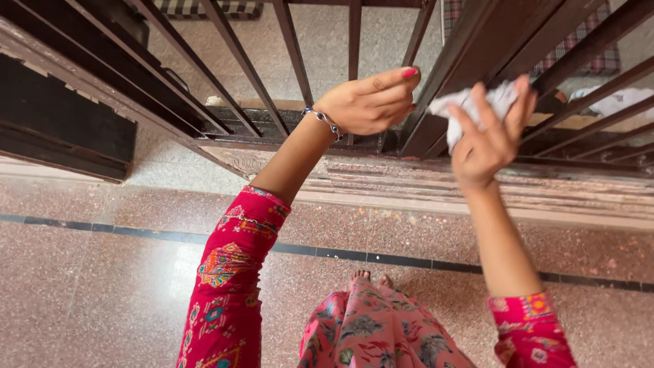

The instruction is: The person wipes the vertical bars of a dark metal railing using a white cloth. They systematically clean the bars from right to left, holding the railing with one hand while wiping with the other.

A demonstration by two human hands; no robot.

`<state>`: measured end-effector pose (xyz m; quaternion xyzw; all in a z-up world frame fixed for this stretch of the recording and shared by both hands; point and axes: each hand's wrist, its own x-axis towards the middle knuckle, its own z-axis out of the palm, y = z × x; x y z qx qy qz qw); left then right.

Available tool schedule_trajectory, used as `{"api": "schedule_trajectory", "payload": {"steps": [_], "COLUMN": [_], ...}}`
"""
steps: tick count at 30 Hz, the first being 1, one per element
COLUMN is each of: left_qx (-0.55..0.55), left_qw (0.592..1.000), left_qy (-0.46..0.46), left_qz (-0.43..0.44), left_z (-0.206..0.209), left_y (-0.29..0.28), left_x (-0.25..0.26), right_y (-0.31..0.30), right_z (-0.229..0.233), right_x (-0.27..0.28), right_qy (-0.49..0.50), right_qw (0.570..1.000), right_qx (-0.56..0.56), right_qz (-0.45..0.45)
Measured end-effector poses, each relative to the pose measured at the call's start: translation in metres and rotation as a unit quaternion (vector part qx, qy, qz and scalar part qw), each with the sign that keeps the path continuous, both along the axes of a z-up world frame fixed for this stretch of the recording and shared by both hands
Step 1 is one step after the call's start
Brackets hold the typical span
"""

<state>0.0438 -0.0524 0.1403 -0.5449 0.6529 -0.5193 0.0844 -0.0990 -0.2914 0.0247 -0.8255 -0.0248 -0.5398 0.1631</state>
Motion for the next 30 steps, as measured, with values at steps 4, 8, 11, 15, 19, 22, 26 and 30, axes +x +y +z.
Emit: {"api": "schedule_trajectory", "payload": {"steps": [4, 8, 11, 15, 19, 22, 26, 30], "left_qx": [0.0, -0.032, -0.022, -0.03, -0.019, -0.022, -0.005, -0.023], "left_qw": [1.0, 0.999, 1.0, 0.999, 1.0, 1.0, 1.0, 1.0], "left_qy": [-0.006, -0.016, -0.021, 0.007, 0.018, 0.018, 0.023, 0.014], "left_qz": [-0.006, 0.005, 0.007, -0.015, -0.015, -0.001, -0.001, 0.004], "left_z": [-0.001, -0.006, -0.003, 0.002, 0.005, 0.004, 0.003, -0.002], "left_y": [-0.003, -0.003, -0.004, 0.0, 0.0, 0.001, -0.002, -0.003], "left_x": [0.004, 0.004, 0.005, 0.002, -0.001, -0.004, -0.003, -0.003], "right_y": [0.004, 0.0, -0.009, -0.004, 0.003, 0.002, -0.009, -0.019], "right_z": [0.095, 0.136, 0.134, 0.086, 0.045, 0.035, 0.031, 0.014], "right_x": [0.002, 0.001, 0.024, 0.028, 0.018, 0.011, 0.017, 0.021], "right_qy": [-0.124, -0.09, -0.156, -0.138, -0.095, -0.064, -0.089, -0.091], "right_qw": [0.989, 0.995, 0.976, 0.971, 0.975, 0.975, 0.961, 0.96], "right_qx": [-0.05, 0.036, -0.139, -0.192, -0.199, -0.211, -0.262, -0.266], "right_qz": [0.058, -0.022, -0.055, -0.045, 0.001, 0.01, -0.003, 0.018]}}
